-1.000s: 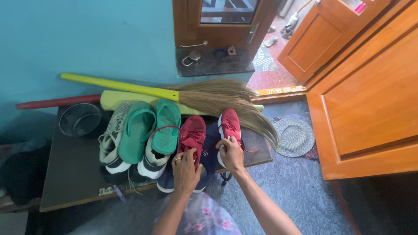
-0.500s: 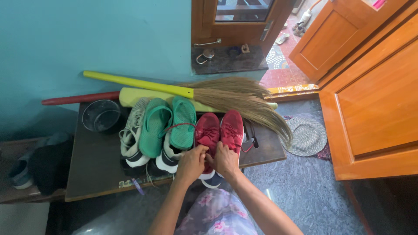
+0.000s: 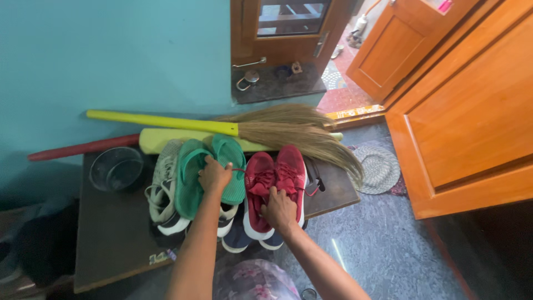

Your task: The person picks up various pairs of shoes and sandals from a cluttered wooden rack and places them into a cabinet. The items handled include beige sandals, red sneakers, green flip-flops, blue slip-ons, white sneakers, and black boots. The person also places a plastic bag and a patterned cloth into the cabinet.

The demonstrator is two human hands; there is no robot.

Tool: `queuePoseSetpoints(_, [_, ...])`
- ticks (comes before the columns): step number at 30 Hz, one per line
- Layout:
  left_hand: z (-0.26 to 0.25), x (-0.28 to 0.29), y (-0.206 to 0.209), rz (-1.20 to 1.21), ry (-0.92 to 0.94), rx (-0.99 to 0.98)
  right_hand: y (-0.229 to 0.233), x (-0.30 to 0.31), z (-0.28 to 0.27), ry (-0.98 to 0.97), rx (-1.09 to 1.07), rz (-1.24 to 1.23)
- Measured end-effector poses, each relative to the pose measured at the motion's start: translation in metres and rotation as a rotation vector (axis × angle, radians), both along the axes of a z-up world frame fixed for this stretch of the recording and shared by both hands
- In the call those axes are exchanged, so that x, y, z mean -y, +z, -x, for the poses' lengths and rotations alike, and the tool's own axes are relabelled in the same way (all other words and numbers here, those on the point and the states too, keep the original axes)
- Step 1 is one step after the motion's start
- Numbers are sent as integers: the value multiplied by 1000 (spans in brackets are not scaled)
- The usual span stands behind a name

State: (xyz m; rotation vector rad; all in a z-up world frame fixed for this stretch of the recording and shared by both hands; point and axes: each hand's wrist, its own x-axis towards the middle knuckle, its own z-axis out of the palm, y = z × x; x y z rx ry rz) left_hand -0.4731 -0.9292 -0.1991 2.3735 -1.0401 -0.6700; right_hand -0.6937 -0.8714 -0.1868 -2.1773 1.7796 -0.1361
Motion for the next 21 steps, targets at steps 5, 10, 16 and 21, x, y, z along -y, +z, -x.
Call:
queuePoseSetpoints(5, [-17, 14, -22, -36, 33, -38, -16, -2, -1, -2, 33, 57])
queuePoseSetpoints(10, [-21, 17, -9, -97, 40, -141, -25, 0, -3, -4, 33, 69])
queuePoseSetpoints(16, [-5, 0, 30, 418, 108, -56, -24, -8, 1, 14, 120, 193])
queuePoseSetpoints(21, [-7, -15, 81, 654, 64, -29, -5, -9, 9, 30, 178, 122])
